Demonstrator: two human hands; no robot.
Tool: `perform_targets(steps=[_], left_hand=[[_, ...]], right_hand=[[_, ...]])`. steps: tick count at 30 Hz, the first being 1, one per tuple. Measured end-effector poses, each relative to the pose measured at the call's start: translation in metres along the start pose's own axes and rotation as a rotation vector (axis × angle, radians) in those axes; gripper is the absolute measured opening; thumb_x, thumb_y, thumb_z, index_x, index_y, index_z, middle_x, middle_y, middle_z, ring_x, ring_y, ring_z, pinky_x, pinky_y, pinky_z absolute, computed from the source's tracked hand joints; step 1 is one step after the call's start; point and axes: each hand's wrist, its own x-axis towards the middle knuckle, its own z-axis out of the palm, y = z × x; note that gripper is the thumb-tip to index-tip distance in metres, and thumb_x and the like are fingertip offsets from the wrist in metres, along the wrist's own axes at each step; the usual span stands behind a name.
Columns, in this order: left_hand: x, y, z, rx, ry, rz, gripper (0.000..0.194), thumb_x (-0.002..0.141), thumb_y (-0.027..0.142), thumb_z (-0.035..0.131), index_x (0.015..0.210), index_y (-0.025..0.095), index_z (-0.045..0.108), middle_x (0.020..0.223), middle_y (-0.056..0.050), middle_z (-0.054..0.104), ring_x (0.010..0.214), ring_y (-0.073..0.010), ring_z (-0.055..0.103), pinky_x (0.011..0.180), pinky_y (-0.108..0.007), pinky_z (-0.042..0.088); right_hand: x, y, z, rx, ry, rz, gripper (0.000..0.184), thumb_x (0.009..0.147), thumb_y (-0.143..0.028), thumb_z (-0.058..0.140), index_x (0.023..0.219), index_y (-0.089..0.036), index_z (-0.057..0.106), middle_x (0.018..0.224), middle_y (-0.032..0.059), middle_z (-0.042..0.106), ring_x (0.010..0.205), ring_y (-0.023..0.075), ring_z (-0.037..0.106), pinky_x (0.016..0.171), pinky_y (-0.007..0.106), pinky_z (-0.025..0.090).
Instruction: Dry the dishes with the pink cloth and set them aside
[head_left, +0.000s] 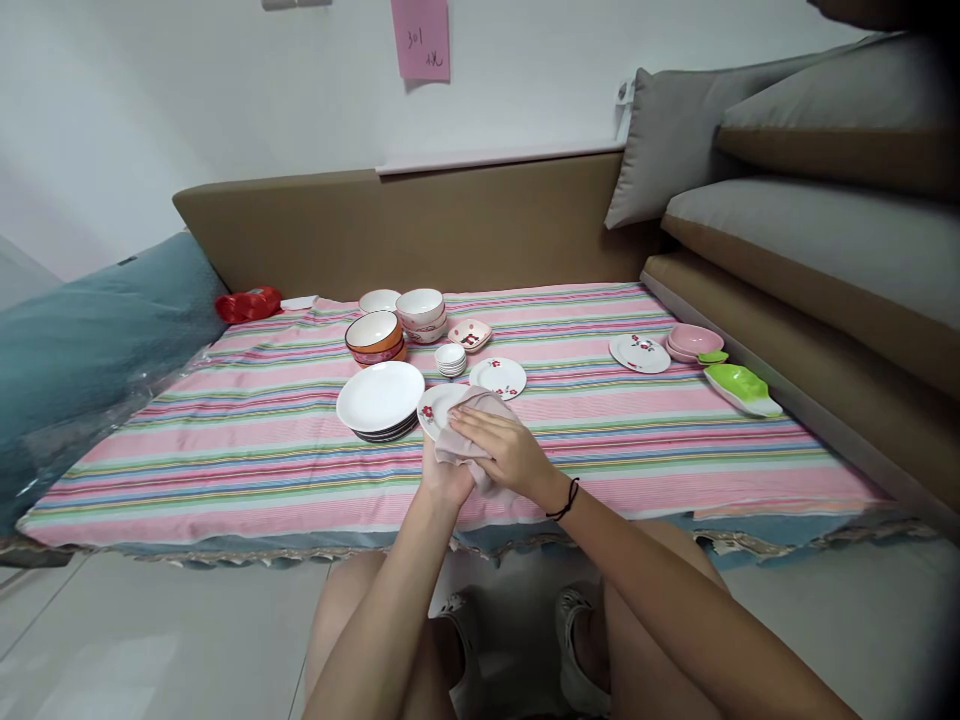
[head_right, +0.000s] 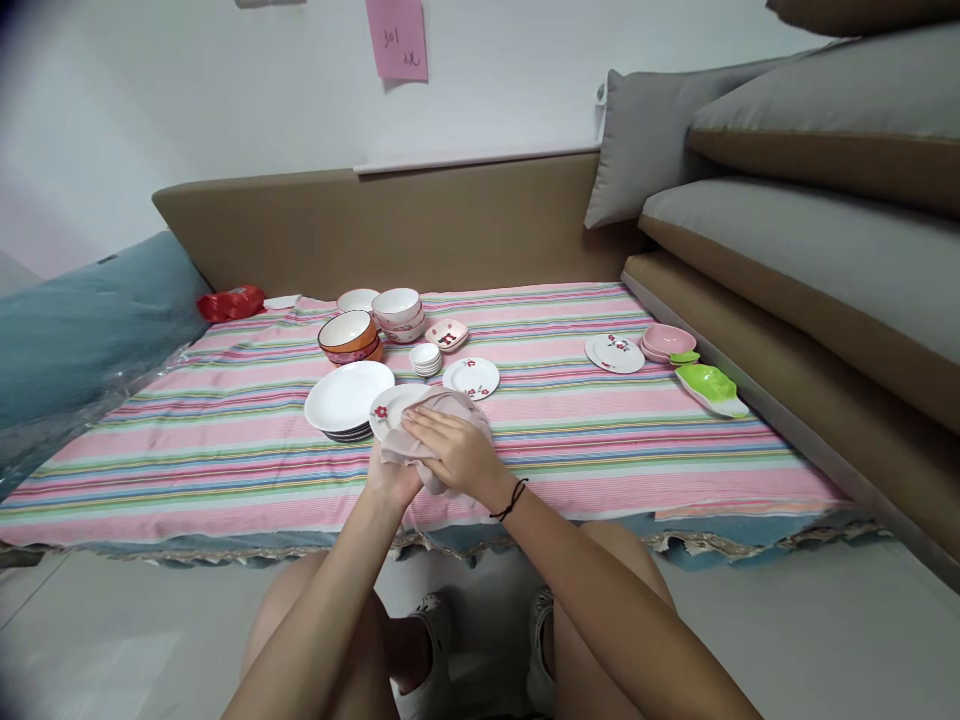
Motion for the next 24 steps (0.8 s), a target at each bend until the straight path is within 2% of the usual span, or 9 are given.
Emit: perform_targets(steps=[4, 6, 9, 12, 14, 17, 19, 21, 24], left_hand=[[-0.007, 0.0, 0.013, -0.041, -0.048, -0.105, 0.045, 0.095, 0.045, 0.034, 0.117, 0.014, 0.057, 0.076, -0.004, 0.069, 0.067, -0.012, 0.065, 0.065, -0.02, 0.052], [-0.009, -0.004, 0.016, 0.029, -0.121, -0.145, 0.046, 0.092, 0.051, 0.038, 0.114, 0.016, 0.058, 0.077, -0.003, 0.068, 0.064, -0.0122, 0.064, 0.061, -0.021, 0.052], [-0.007, -0.013, 0.015, 0.188, -0.116, -0.172, 0.045, 0.089, 0.053, 0.044, 0.118, 0.02, 0.056, 0.081, -0.005, 0.068, 0.068, -0.0154, 0.066, 0.063, -0.026, 0.054], [-0.006, -0.019, 0.013, 0.396, -0.103, -0.097, 0.048, 0.086, 0.052, 0.05, 0.12, 0.019, 0.055, 0.092, -0.008, 0.069, 0.072, -0.0167, 0.065, 0.062, -0.027, 0.054], [-0.006, -0.019, 0.013, 0.608, -0.097, 0.039, 0.047, 0.081, 0.051, 0.058, 0.115, 0.017, 0.059, 0.095, -0.008, 0.068, 0.072, -0.0167, 0.064, 0.058, -0.025, 0.052], [-0.005, -0.015, 0.015, 0.884, -0.079, 0.339, 0.043, 0.071, 0.046, 0.07, 0.101, 0.016, 0.063, 0.089, -0.006, 0.067, 0.073, -0.0152, 0.06, 0.057, -0.022, 0.047], [-0.003, -0.013, 0.015, 0.953, -0.098, 0.465, 0.038, 0.071, 0.047, 0.07, 0.092, 0.016, 0.064, 0.083, -0.003, 0.065, 0.072, -0.0137, 0.057, 0.06, -0.021, 0.045], [0.0, -0.013, 0.013, 0.959, -0.104, 0.46, 0.039, 0.074, 0.053, 0.064, 0.083, 0.015, 0.064, 0.075, -0.002, 0.062, 0.068, -0.013, 0.054, 0.059, -0.022, 0.043], [0.003, -0.015, 0.01, 0.935, -0.067, 0.375, 0.048, 0.076, 0.061, 0.057, 0.078, 0.014, 0.064, 0.067, -0.002, 0.061, 0.062, -0.0128, 0.052, 0.055, -0.023, 0.041]], right_hand=[[0.0, 0.0, -0.009, 0.032, 0.19, 0.015, 0.032, 0.091, -0.031, 0.05, 0.113, -0.013, 0.064, 0.117, 0.0113, 0.065, 0.113, 0.0219, 0.059, 0.099, 0.035, 0.047], [0.002, -0.001, -0.014, 0.138, 0.3, 0.195, 0.024, 0.089, -0.035, 0.055, 0.094, -0.015, 0.068, 0.094, 0.0072, 0.071, 0.088, 0.0191, 0.066, 0.081, 0.031, 0.053], [0.007, 0.003, -0.021, 0.364, 0.508, 0.576, 0.03, 0.085, -0.042, 0.057, 0.071, -0.015, 0.062, 0.063, -0.0005, 0.061, 0.059, 0.0122, 0.055, 0.056, 0.024, 0.045], [0.012, 0.012, -0.024, 0.694, 0.759, 0.834, 0.037, 0.08, -0.051, 0.058, 0.077, -0.014, 0.061, 0.068, -0.0006, 0.061, 0.062, 0.012, 0.053, 0.058, 0.024, 0.044], [0.012, 0.019, -0.023, 0.883, 0.875, 0.941, 0.039, 0.076, -0.053, 0.06, 0.082, -0.014, 0.062, 0.074, 0.0008, 0.064, 0.065, 0.0133, 0.055, 0.061, 0.026, 0.046], [0.007, 0.028, -0.02, 0.995, 0.922, 1.071, 0.036, 0.066, -0.05, 0.068, 0.075, -0.015, 0.061, 0.068, -0.0003, 0.063, 0.06, 0.013, 0.053, 0.056, 0.026, 0.045], [0.002, 0.033, -0.016, 1.004, 0.903, 1.124, 0.034, 0.062, -0.047, 0.07, 0.072, -0.016, 0.061, 0.064, -0.0015, 0.062, 0.056, 0.0125, 0.052, 0.053, 0.025, 0.043], [-0.002, 0.038, -0.012, 0.978, 0.883, 1.118, 0.036, 0.064, -0.049, 0.068, 0.077, -0.015, 0.064, 0.068, -0.0004, 0.064, 0.06, 0.0137, 0.054, 0.056, 0.026, 0.045], [-0.004, 0.044, -0.009, 0.781, 0.892, 1.03, 0.043, 0.071, -0.053, 0.059, 0.089, -0.015, 0.066, 0.087, 0.0046, 0.068, 0.079, 0.0185, 0.06, 0.073, 0.031, 0.049]])
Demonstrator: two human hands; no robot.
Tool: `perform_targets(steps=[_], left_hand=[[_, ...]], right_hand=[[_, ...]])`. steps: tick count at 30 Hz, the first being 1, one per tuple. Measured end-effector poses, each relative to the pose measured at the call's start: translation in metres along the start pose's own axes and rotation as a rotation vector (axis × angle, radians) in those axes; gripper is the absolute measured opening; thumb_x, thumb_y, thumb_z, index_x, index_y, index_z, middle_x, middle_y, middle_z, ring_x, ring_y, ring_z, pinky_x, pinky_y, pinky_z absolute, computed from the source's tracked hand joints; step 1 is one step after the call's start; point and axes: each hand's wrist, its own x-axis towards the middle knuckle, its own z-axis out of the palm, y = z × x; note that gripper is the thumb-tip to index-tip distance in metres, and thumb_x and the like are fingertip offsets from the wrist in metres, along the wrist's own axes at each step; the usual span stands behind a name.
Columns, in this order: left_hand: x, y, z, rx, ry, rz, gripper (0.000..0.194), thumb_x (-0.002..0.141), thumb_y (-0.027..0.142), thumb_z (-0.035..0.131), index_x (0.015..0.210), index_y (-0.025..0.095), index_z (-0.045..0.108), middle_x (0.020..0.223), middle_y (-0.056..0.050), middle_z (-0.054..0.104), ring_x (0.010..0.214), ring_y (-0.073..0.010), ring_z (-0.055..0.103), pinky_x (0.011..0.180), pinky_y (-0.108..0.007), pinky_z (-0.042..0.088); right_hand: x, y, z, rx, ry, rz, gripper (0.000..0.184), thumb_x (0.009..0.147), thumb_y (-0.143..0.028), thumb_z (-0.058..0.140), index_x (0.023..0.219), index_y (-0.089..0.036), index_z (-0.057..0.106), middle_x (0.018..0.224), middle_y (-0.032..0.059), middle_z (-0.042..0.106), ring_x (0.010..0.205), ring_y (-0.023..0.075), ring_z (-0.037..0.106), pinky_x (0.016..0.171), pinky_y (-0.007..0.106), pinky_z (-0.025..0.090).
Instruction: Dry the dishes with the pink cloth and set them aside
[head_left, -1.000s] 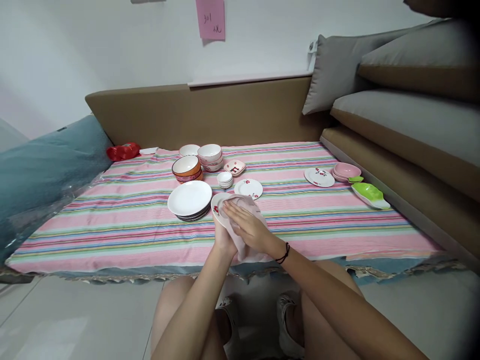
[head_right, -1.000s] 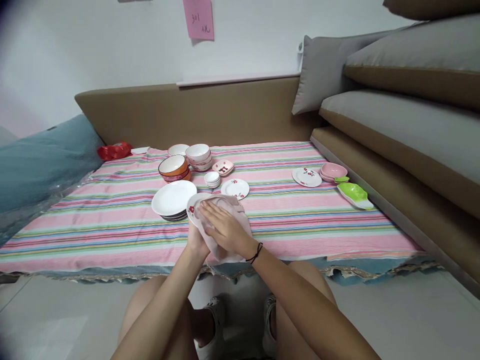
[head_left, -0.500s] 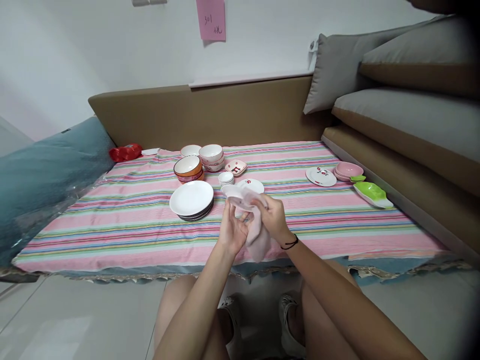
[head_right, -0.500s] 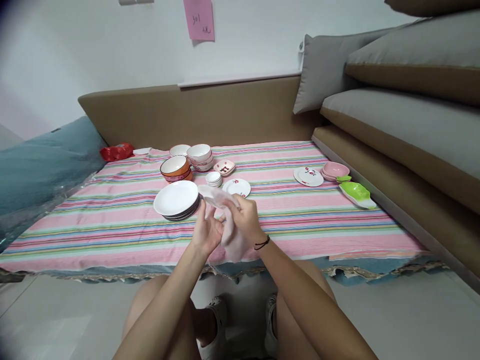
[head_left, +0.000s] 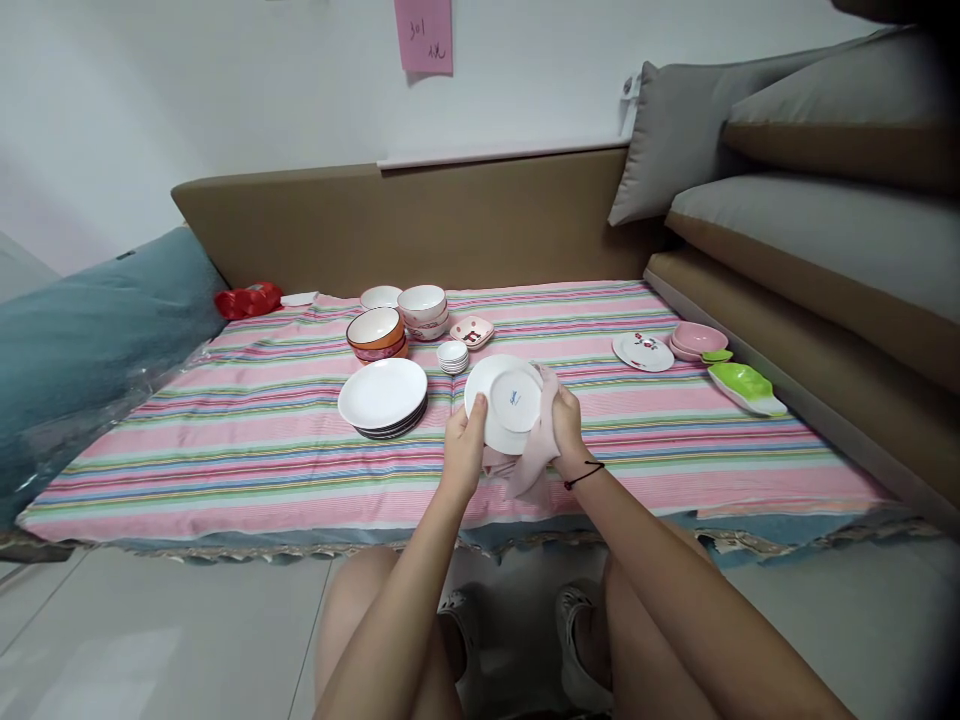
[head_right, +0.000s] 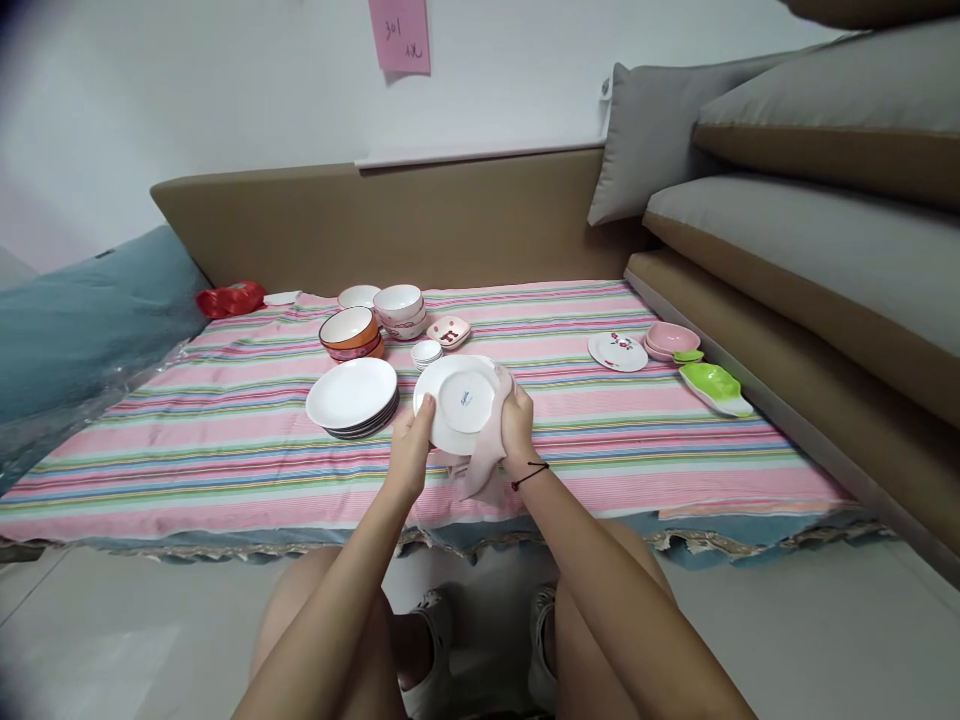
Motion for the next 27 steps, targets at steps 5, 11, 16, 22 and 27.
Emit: perform_targets(steps=[5, 11, 16, 22, 27], left_hand=[[0.0, 0.001, 0.0, -0.086, -0.026, -0.087, 0.052, 0.076, 0.062, 0.056, 0.083, 0.012, 0.068, 0.071, -0.005, 0.067, 0.063, -0.0142, 0.057, 0.058, -0.023, 0.044], [-0.001, 0.006, -0.001, -0.347, 0.024, -0.237, 0.047, 0.082, 0.056, 0.053, 0.109, 0.02, 0.066, 0.095, -0.007, 0.072, 0.083, -0.0203, 0.066, 0.066, -0.027, 0.051], [-0.002, 0.007, 0.0, -0.418, -0.01, -0.232, 0.042, 0.085, 0.049, 0.053, 0.11, 0.018, 0.066, 0.096, -0.009, 0.072, 0.093, -0.0218, 0.065, 0.076, -0.028, 0.052], [-0.003, 0.008, -0.004, -0.162, -0.026, -0.189, 0.054, 0.076, 0.06, 0.058, 0.101, 0.014, 0.069, 0.073, -0.007, 0.069, 0.066, -0.0182, 0.062, 0.057, -0.025, 0.047], [-0.007, 0.013, -0.002, -0.058, -0.072, -0.094, 0.037, 0.067, 0.045, 0.074, 0.085, 0.012, 0.071, 0.062, -0.002, 0.063, 0.053, -0.012, 0.052, 0.049, -0.023, 0.038]], right_hand=[[-0.001, -0.004, 0.0, -0.328, 0.041, -0.287, 0.047, 0.083, -0.053, 0.045, 0.1, -0.014, 0.064, 0.098, 0.0098, 0.068, 0.094, 0.0228, 0.061, 0.089, 0.04, 0.046], [-0.02, -0.008, 0.007, -0.475, -0.258, -0.538, 0.045, 0.096, -0.039, 0.032, 0.13, -0.018, 0.053, 0.141, 0.0097, 0.046, 0.134, 0.0212, 0.039, 0.114, 0.043, 0.028], [-0.028, -0.006, 0.012, -0.685, -0.377, -0.711, 0.046, 0.099, -0.03, 0.024, 0.142, -0.021, 0.039, 0.149, 0.0057, 0.034, 0.141, 0.0183, 0.026, 0.117, 0.047, 0.022], [-0.034, -0.01, 0.014, -0.796, -0.492, -0.816, 0.049, 0.098, -0.028, 0.027, 0.146, -0.02, 0.029, 0.152, 0.0071, 0.026, 0.143, 0.0195, 0.02, 0.117, 0.048, 0.022], [-0.033, -0.014, 0.013, -0.836, -0.568, -0.821, 0.052, 0.097, -0.029, 0.026, 0.149, -0.025, 0.02, 0.153, 0.0047, 0.024, 0.143, 0.0213, 0.018, 0.116, 0.054, 0.016]])
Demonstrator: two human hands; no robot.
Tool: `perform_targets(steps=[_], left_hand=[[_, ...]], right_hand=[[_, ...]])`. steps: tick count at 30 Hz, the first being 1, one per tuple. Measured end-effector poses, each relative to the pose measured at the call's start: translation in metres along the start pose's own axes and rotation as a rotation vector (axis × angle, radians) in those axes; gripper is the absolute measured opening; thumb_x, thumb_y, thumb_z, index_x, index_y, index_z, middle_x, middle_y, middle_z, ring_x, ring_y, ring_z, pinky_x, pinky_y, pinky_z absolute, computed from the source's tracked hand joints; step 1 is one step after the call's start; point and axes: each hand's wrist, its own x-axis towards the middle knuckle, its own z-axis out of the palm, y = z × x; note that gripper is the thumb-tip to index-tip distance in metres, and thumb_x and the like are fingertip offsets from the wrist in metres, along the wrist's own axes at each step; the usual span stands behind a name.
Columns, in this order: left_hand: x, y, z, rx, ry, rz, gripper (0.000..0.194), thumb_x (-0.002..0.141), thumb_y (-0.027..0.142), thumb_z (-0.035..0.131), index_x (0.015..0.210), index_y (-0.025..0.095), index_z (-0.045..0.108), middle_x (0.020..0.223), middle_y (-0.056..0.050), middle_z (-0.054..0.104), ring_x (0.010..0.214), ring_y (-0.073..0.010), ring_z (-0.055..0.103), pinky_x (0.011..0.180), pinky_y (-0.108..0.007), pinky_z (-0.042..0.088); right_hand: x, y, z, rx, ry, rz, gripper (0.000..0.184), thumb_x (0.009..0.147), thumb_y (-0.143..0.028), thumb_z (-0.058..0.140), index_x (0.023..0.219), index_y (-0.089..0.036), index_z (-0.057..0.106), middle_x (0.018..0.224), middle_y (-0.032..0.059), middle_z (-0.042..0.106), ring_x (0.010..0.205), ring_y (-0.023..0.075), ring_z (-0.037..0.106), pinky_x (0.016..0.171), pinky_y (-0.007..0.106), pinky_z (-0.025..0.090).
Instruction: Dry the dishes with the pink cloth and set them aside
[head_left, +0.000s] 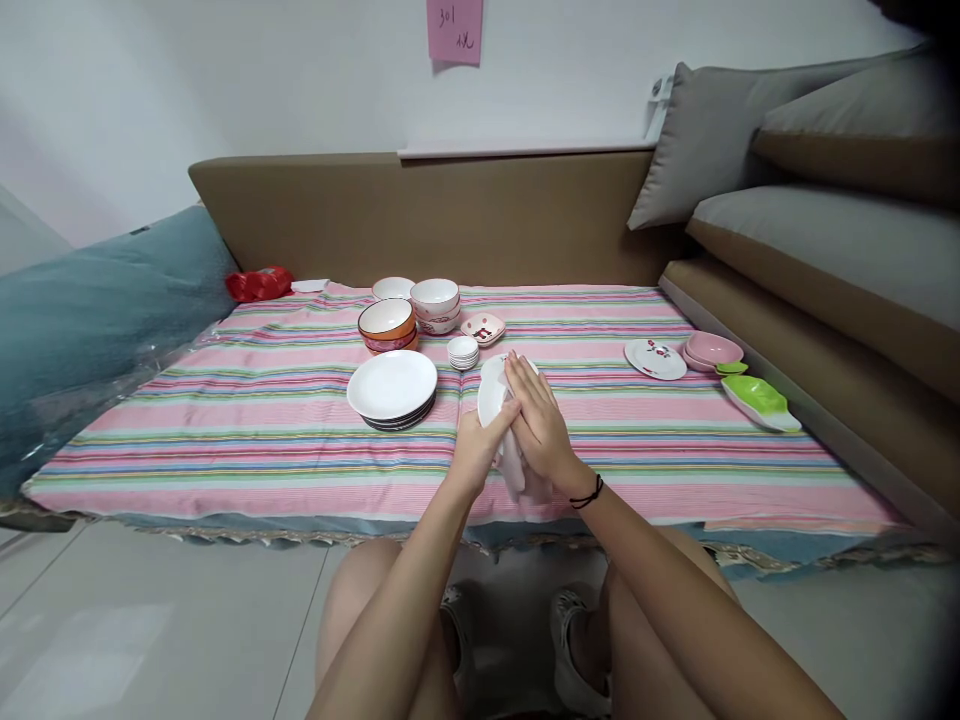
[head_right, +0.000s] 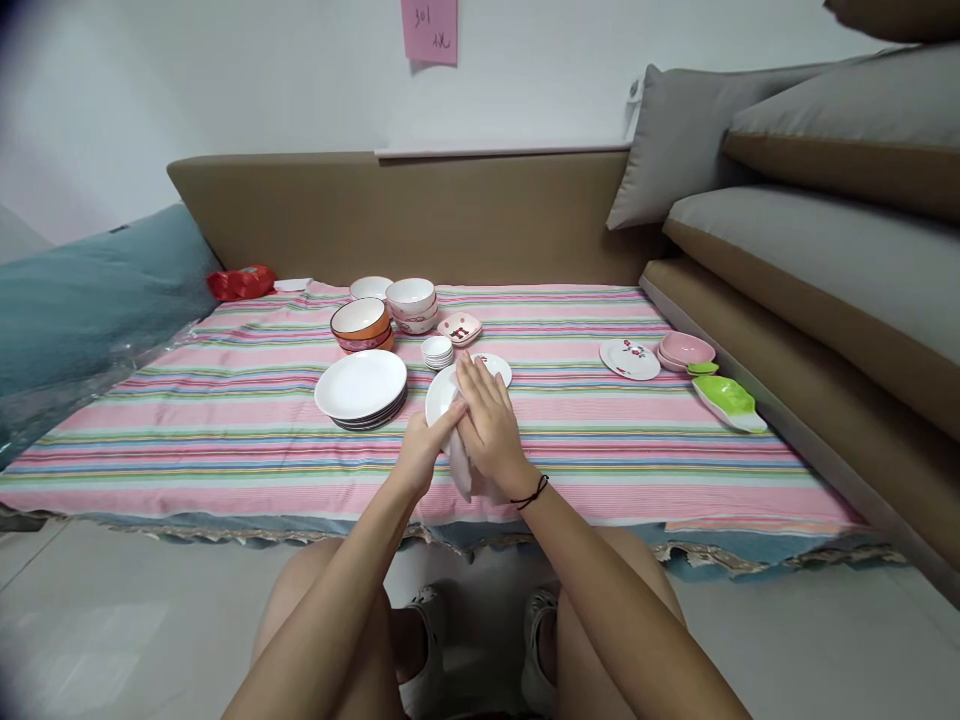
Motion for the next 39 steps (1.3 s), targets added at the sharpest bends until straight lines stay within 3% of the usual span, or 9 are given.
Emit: perform_targets(steps=[3, 11, 20, 23, 27, 30, 33, 36, 39], left_hand=[[-0.001, 0.001, 0.002, 0.013, 0.006, -0.028, 0.036, 0.066, 0.045, 0.074, 0.075, 0.011, 0.068, 0.054, 0.0, 0.057, 0.046, -0.0095, 0.045, 0.043, -0.022, 0.032], [0.005, -0.006, -0.002, -0.147, 0.078, -0.066, 0.03, 0.061, 0.031, 0.078, 0.082, 0.013, 0.069, 0.064, -0.003, 0.064, 0.058, -0.0141, 0.057, 0.052, -0.022, 0.042], [0.005, 0.003, -0.006, -0.166, 0.175, -0.052, 0.026, 0.068, 0.032, 0.063, 0.085, 0.013, 0.065, 0.072, -0.001, 0.064, 0.061, -0.0128, 0.055, 0.055, -0.022, 0.041], [0.007, 0.003, -0.008, -0.132, 0.223, -0.03, 0.023, 0.071, 0.035, 0.059, 0.079, 0.014, 0.063, 0.069, 0.0, 0.061, 0.06, -0.0127, 0.053, 0.054, -0.023, 0.039], [0.011, 0.001, -0.012, -0.096, 0.255, 0.048, 0.019, 0.072, 0.032, 0.058, 0.073, 0.014, 0.063, 0.064, 0.001, 0.059, 0.059, -0.0119, 0.051, 0.057, -0.023, 0.039], [0.012, 0.001, -0.014, -0.142, 0.242, 0.067, 0.019, 0.073, 0.033, 0.061, 0.077, 0.015, 0.065, 0.07, 0.001, 0.064, 0.066, -0.0139, 0.057, 0.064, -0.024, 0.044], [0.009, 0.006, -0.012, -0.329, 0.227, 0.052, 0.031, 0.078, 0.042, 0.061, 0.096, 0.018, 0.068, 0.094, -0.002, 0.071, 0.091, -0.0181, 0.063, 0.081, -0.024, 0.047], [0.005, 0.011, -0.008, -0.552, 0.112, -0.02, 0.047, 0.085, 0.053, 0.05, 0.11, 0.018, 0.066, 0.115, -0.005, 0.067, 0.113, -0.0204, 0.058, 0.096, -0.026, 0.044], [0.001, 0.015, -0.002, -0.676, -0.054, -0.122, 0.054, 0.087, 0.056, 0.042, 0.118, 0.017, 0.062, 0.119, -0.008, 0.066, 0.119, -0.0231, 0.055, 0.102, -0.032, 0.041]], right_hand=[[0.001, 0.005, -0.002, 0.071, -0.024, 0.02, 0.053, 0.097, -0.031, 0.029, 0.149, -0.029, 0.02, 0.153, 0.002, 0.024, 0.143, 0.0211, 0.018, 0.116, 0.053, 0.015], [0.002, 0.003, -0.004, 0.236, -0.008, 0.024, 0.045, 0.096, -0.026, 0.031, 0.141, -0.026, 0.038, 0.15, 0.0023, 0.034, 0.142, 0.0192, 0.022, 0.118, 0.047, 0.016], [0.001, 0.009, -0.001, 0.362, 0.266, 0.305, 0.04, 0.092, -0.026, 0.043, 0.13, -0.019, 0.047, 0.137, 0.0101, 0.049, 0.129, 0.0202, 0.044, 0.11, 0.042, 0.036], [0.0, 0.004, -0.005, 0.21, 0.294, 0.168, 0.034, 0.092, -0.024, 0.041, 0.123, -0.02, 0.055, 0.134, 0.009, 0.052, 0.128, 0.0211, 0.045, 0.109, 0.045, 0.036], [-0.002, -0.009, -0.002, 0.095, 0.132, -0.041, 0.034, 0.093, -0.022, 0.039, 0.121, -0.023, 0.059, 0.127, 0.006, 0.058, 0.124, 0.0209, 0.048, 0.107, 0.046, 0.038], [-0.003, -0.014, 0.003, 0.054, 0.051, -0.065, 0.042, 0.095, -0.025, 0.034, 0.135, -0.023, 0.048, 0.138, 0.0051, 0.049, 0.133, 0.0219, 0.038, 0.111, 0.048, 0.032], [-0.002, -0.015, 0.006, -0.025, -0.018, -0.139, 0.056, 0.093, -0.037, 0.04, 0.145, -0.019, 0.031, 0.149, 0.0067, 0.033, 0.142, 0.0262, 0.021, 0.115, 0.053, 0.023], [0.0, -0.014, 0.008, -0.113, -0.008, -0.19, 0.069, 0.089, -0.046, 0.047, 0.148, -0.019, 0.024, 0.152, 0.0075, 0.027, 0.143, 0.03, 0.014, 0.114, 0.057, 0.018], [0.002, -0.014, 0.008, -0.172, 0.041, -0.172, 0.066, 0.088, -0.046, 0.047, 0.147, -0.023, 0.027, 0.152, 0.0053, 0.028, 0.143, 0.0312, 0.012, 0.114, 0.058, 0.014]])
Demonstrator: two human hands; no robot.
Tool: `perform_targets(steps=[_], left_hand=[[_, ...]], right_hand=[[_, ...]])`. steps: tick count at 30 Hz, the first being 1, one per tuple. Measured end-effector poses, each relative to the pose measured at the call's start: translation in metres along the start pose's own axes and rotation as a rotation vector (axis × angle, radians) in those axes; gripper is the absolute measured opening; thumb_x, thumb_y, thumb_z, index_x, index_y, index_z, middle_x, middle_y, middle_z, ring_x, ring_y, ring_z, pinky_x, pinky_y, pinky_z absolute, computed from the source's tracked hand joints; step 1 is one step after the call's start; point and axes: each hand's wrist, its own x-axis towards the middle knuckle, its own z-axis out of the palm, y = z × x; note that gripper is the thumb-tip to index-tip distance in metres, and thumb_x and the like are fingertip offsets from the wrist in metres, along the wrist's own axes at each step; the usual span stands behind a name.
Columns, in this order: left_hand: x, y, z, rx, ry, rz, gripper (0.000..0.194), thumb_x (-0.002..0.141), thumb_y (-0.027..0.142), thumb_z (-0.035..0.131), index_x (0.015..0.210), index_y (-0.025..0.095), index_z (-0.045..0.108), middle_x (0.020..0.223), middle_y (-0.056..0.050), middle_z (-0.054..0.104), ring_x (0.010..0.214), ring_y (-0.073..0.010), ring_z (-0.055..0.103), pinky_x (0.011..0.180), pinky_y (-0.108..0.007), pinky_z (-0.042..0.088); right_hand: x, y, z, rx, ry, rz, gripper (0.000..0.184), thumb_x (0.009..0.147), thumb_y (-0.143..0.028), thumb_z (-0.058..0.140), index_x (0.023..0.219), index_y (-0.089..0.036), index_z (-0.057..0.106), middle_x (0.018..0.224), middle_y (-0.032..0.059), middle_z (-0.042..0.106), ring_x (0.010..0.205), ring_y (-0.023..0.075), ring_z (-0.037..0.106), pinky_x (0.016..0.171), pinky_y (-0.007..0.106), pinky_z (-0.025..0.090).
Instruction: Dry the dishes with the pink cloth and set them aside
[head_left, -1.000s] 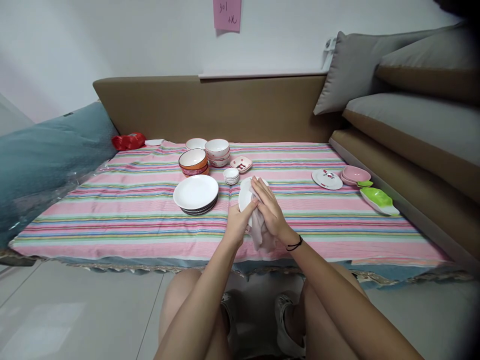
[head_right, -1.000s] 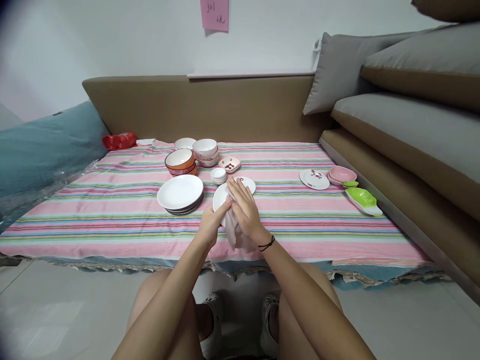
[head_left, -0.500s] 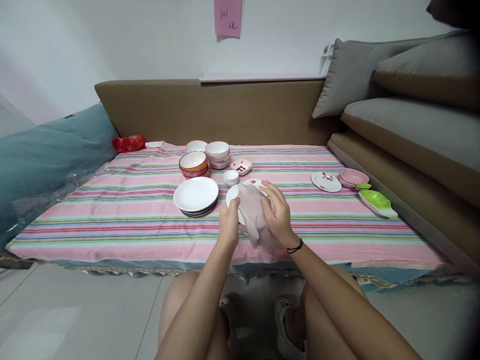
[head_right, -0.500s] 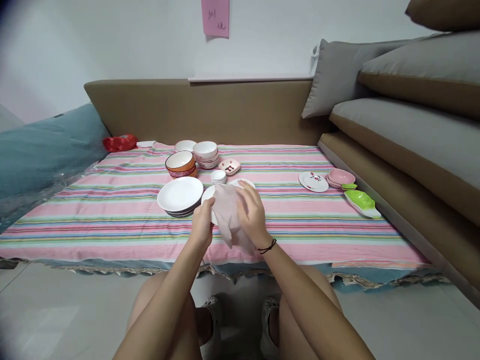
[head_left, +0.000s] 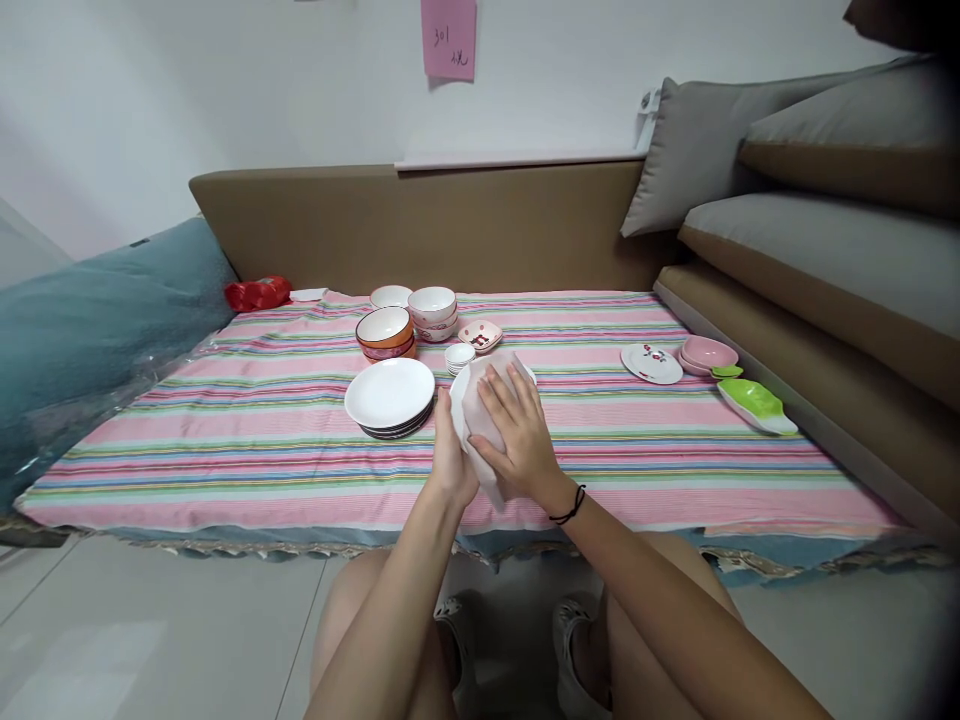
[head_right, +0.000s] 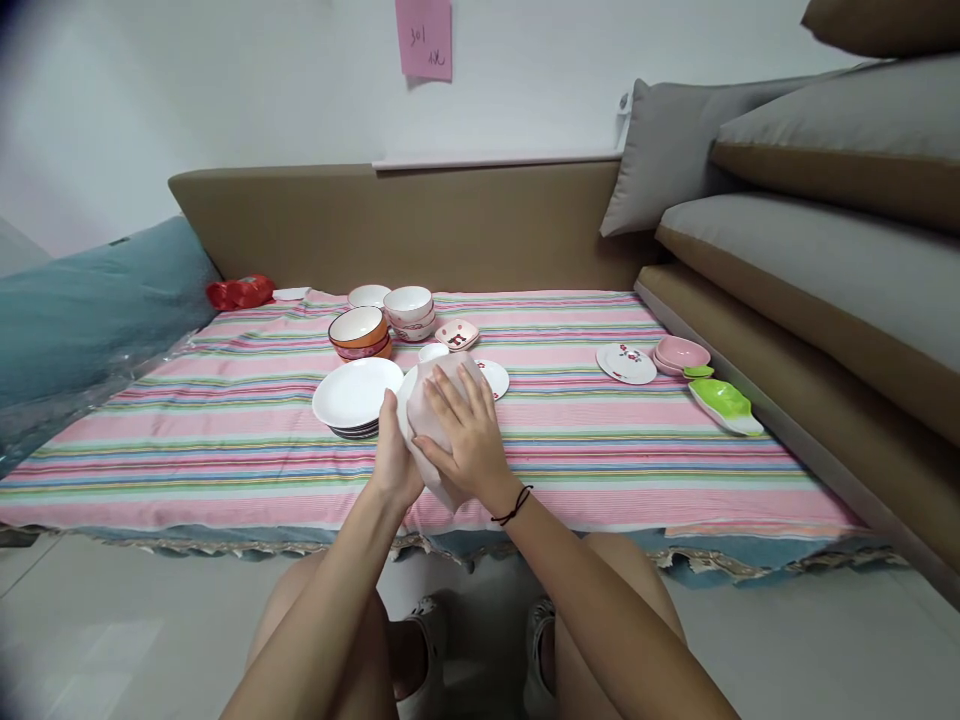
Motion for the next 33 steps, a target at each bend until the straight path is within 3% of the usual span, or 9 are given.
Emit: perform_targets(steps=[8, 15, 20, 27, 30, 33], left_hand=[[-0.006, -0.008, 0.0, -0.104, -0.107, -0.31, 0.055, 0.089, 0.055, 0.037, 0.124, 0.017, 0.059, 0.114, -0.008, 0.068, 0.117, -0.0257, 0.056, 0.101, -0.037, 0.043], [-0.007, -0.019, 0.0, -0.106, -0.121, -0.337, 0.049, 0.092, 0.042, 0.044, 0.134, 0.018, 0.049, 0.118, -0.009, 0.066, 0.116, -0.0247, 0.057, 0.104, -0.036, 0.039], [-0.007, -0.022, 0.0, -0.102, -0.058, -0.295, 0.057, 0.089, 0.049, 0.045, 0.138, 0.019, 0.044, 0.121, -0.01, 0.064, 0.119, -0.024, 0.055, 0.105, -0.035, 0.038], [-0.005, -0.017, -0.005, -0.009, -0.005, -0.408, 0.07, 0.087, 0.063, 0.032, 0.135, 0.014, 0.048, 0.118, -0.015, 0.065, 0.119, -0.0265, 0.055, 0.103, -0.039, 0.041], [-0.003, -0.017, -0.009, 0.175, -0.084, -0.317, 0.07, 0.084, 0.062, 0.044, 0.134, 0.014, 0.049, 0.125, -0.014, 0.06, 0.123, -0.0286, 0.05, 0.104, -0.038, 0.04], [-0.002, -0.018, -0.011, 0.447, -0.307, -0.027, 0.083, 0.07, 0.056, 0.067, 0.141, 0.024, 0.04, 0.146, -0.01, 0.041, 0.133, -0.0306, 0.037, 0.108, -0.038, 0.035]], right_hand=[[0.006, 0.0, -0.003, 0.198, 0.046, 0.189, 0.049, 0.093, -0.039, 0.037, 0.138, -0.021, 0.04, 0.147, 0.0055, 0.037, 0.139, 0.0236, 0.027, 0.116, 0.047, 0.021], [0.006, 0.014, 0.003, 0.543, 0.151, 0.322, 0.046, 0.095, -0.04, 0.037, 0.139, -0.025, 0.04, 0.146, 0.0043, 0.039, 0.137, 0.0199, 0.033, 0.116, 0.042, 0.025], [0.01, 0.012, -0.006, 0.631, 0.063, 0.239, 0.046, 0.095, -0.043, 0.038, 0.137, -0.025, 0.043, 0.146, 0.0046, 0.04, 0.136, 0.0203, 0.034, 0.115, 0.042, 0.026], [0.008, -0.001, -0.021, 0.455, 0.026, -0.042, 0.048, 0.093, -0.047, 0.035, 0.133, -0.025, 0.047, 0.147, 0.0032, 0.038, 0.14, 0.0246, 0.028, 0.116, 0.049, 0.02], [0.006, -0.004, -0.023, 0.472, 0.029, -0.031, 0.046, 0.094, -0.047, 0.034, 0.132, -0.026, 0.049, 0.147, 0.0017, 0.037, 0.141, 0.0246, 0.025, 0.117, 0.05, 0.018], [0.006, 0.001, -0.017, 0.646, 0.094, 0.202, 0.051, 0.096, -0.047, 0.025, 0.141, -0.025, 0.037, 0.15, 0.0028, 0.032, 0.14, 0.0202, 0.027, 0.116, 0.044, 0.025]])
